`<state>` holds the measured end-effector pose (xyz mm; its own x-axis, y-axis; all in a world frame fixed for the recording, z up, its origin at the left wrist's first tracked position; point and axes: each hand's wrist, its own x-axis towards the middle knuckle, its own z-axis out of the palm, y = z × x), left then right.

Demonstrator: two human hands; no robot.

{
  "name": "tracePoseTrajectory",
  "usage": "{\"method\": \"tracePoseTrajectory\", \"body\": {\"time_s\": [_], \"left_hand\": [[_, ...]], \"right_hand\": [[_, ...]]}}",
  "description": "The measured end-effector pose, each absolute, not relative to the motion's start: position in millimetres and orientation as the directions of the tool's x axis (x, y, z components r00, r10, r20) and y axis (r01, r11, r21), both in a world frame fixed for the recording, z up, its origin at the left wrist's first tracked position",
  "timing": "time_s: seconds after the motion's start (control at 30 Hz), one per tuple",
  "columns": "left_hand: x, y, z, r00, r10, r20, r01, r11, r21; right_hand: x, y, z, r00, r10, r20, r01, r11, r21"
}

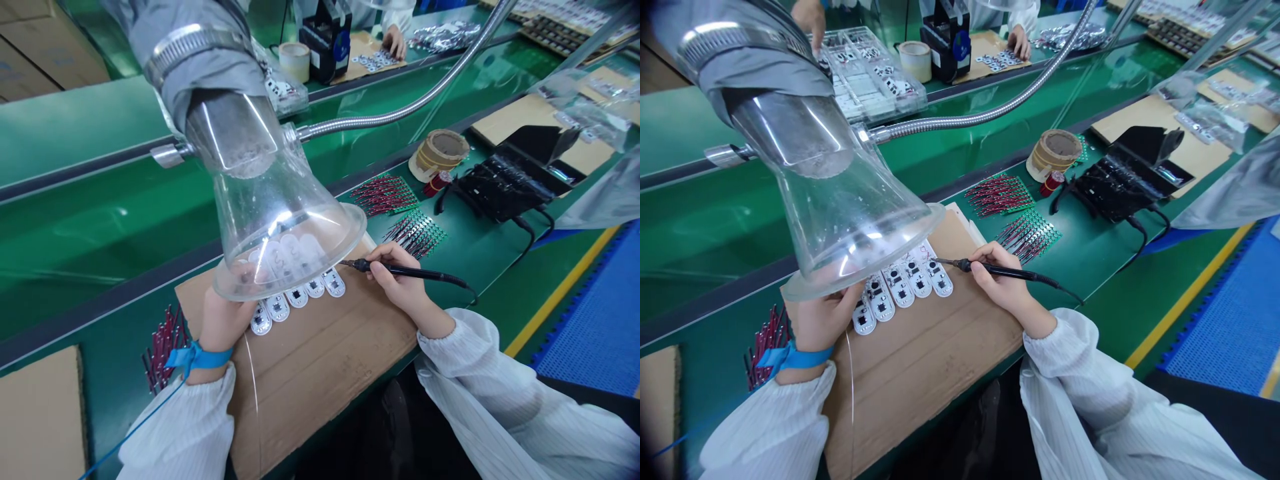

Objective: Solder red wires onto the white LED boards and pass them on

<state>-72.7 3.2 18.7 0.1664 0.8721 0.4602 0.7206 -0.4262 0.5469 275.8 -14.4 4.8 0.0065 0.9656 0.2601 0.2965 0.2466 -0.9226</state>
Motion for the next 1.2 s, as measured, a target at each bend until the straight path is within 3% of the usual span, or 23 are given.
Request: {"method": "tracePoseTrajectory", "body": {"time_s": [0.33, 0.57, 1.2], "left_hand": [[-75, 4, 8, 0.141, 0.909, 0.392, 0.679, -0.377, 0.63], [-76, 4, 10, 0.077, 0.914, 0.399, 0.686, -0.339, 0.644], [-75, 4, 10, 0.181, 0.891, 0.417, 0.68, -0.42, 0.602]], "right_hand": [[270, -14, 13, 0.022, 0.961, 0.274, 0.334, 0.252, -0.908], [257, -11, 13, 0.186, 0.94, 0.288, 0.191, 0.253, -0.949], [258, -12, 12, 0.025, 0.956, 0.294, 0.276, 0.276, -0.921]]}}
